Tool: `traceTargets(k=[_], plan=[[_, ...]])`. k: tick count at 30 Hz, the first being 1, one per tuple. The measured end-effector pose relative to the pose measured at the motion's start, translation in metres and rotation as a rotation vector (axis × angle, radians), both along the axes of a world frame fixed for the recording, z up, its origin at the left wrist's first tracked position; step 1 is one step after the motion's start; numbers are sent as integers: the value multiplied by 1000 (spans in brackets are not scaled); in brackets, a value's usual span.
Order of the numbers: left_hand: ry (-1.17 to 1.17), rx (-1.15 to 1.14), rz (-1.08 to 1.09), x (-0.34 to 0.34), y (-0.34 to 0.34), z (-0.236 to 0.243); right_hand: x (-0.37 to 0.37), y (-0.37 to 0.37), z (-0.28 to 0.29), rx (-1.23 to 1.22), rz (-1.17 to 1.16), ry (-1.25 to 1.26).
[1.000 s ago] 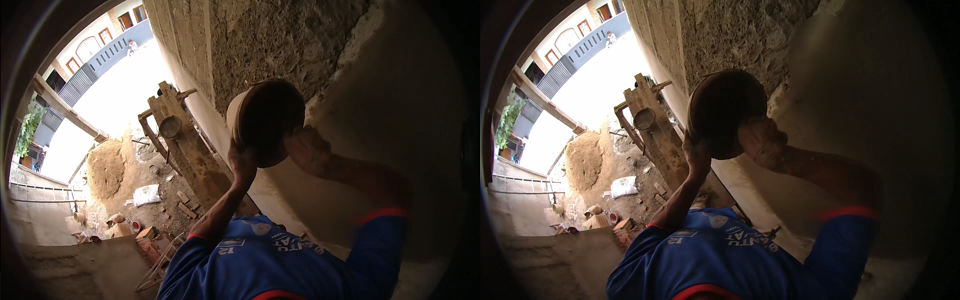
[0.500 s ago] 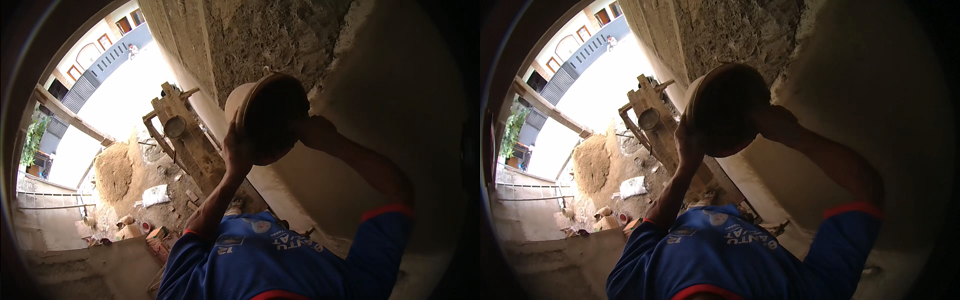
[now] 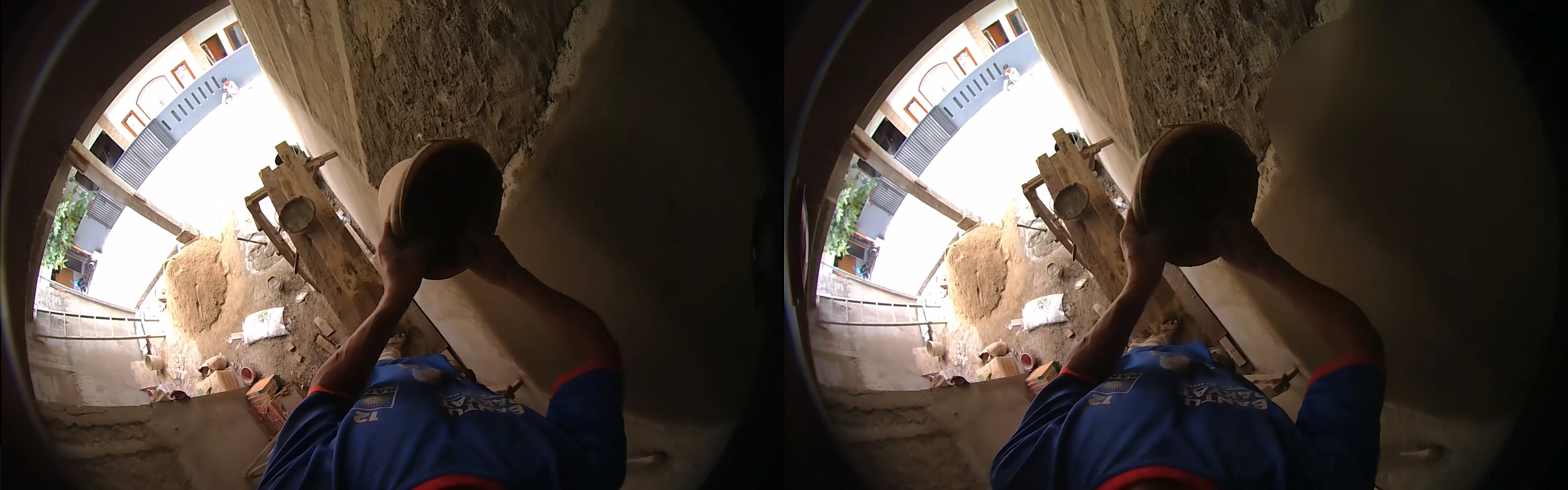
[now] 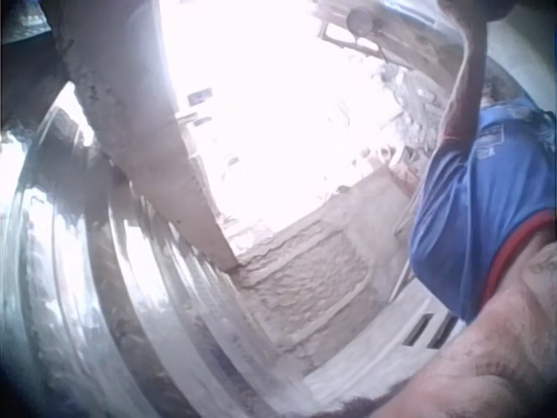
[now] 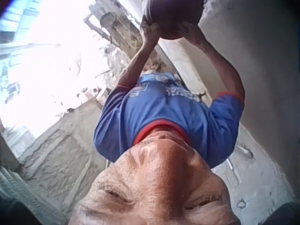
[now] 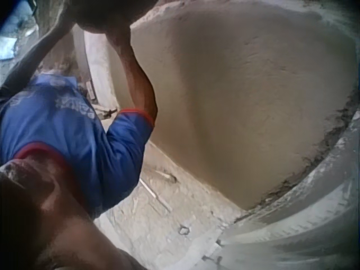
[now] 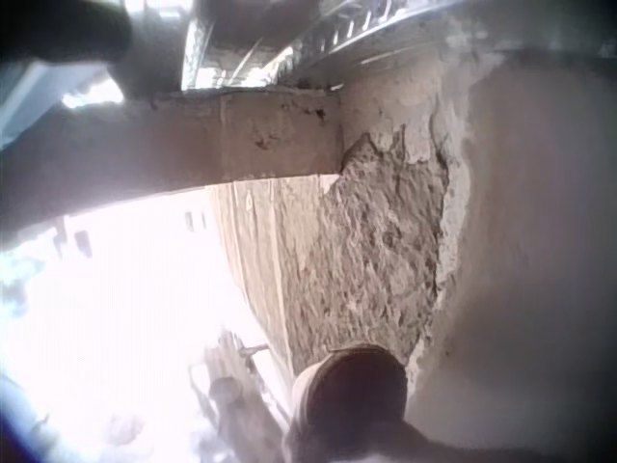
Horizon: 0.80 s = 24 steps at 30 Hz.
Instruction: The person applies mortar to a wall using a trowel, taking the material from a bucket held in their other hand.
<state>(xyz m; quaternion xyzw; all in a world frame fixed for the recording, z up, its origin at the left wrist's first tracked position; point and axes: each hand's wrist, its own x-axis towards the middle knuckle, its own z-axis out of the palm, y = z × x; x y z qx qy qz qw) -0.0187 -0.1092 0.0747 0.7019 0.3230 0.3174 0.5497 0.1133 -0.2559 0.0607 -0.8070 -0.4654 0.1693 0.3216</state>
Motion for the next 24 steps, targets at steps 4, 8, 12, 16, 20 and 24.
traceTargets(k=[4,8,12,16,20,24], plan=[[-435,-249,-57,-1,15,6,8,0,27,-73,-60,-2],[-589,-374,-98,-4,27,18,27,-1,58,-154,-51,-138],[-727,-433,-135,-14,55,39,32,15,130,-107,64,-221],[-768,-365,-117,-34,96,47,17,44,224,-33,176,-290],[-746,-362,-106,-39,109,67,3,52,318,-104,200,-309],[-764,-240,5,-60,127,63,2,64,378,75,311,-366]])
